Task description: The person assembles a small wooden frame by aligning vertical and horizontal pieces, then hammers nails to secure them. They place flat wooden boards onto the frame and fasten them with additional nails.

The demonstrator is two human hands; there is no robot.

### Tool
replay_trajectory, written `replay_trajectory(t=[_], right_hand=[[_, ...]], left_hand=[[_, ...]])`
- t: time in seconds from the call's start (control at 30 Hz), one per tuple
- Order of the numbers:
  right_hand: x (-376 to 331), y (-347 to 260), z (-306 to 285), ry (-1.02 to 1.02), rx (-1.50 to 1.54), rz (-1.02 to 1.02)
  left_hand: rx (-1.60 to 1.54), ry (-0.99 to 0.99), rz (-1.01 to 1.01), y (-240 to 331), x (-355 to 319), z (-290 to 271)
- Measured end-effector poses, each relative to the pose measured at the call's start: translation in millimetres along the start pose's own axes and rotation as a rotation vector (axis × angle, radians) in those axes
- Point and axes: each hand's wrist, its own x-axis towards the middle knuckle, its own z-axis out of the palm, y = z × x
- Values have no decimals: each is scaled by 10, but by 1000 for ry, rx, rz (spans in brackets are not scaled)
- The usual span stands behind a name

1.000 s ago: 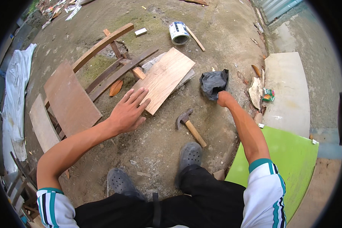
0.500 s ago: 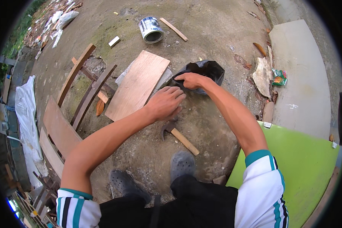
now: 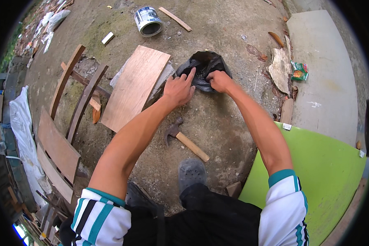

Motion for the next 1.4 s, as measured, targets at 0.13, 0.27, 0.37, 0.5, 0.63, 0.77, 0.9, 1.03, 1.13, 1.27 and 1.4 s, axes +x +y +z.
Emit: replay_trajectory(t=[0.13,0.27,0.37,0.5,0.63,0.77,0.9,1.03,1.13,1.27,1.4], right_hand=[[71,-25,27,-43,-36,54],[178,17,-1,236,300,331],[221,56,1,258,522,407],[310,132,130,289,182,121],[395,85,202,321,168,108],[443,-31,201,292,112,145],[465,-159,160,264,-39,222],[422,-338,137,251,-126,274],[360,-374,76,171,-206,219],[314,-360,83,127,-279,154],[308,-295,105,255,-191,184]], left_hand=[[-343,-16,-311,99,240,25],[-612,150,-526,9,477,205],[-758,173,-548,45,531,261],[-623,165,-530,164,475,333],[-541,42,-541,207,469,219],[-521,-24,-534,167,426,177],[-464,-68,-495,155,367,189],[-449,-108,-468,141,272,189],[-467,-74,-421,152,154,184],[-502,61,-314,156,-150,112],[-507,143,-151,52,-721,-75]])
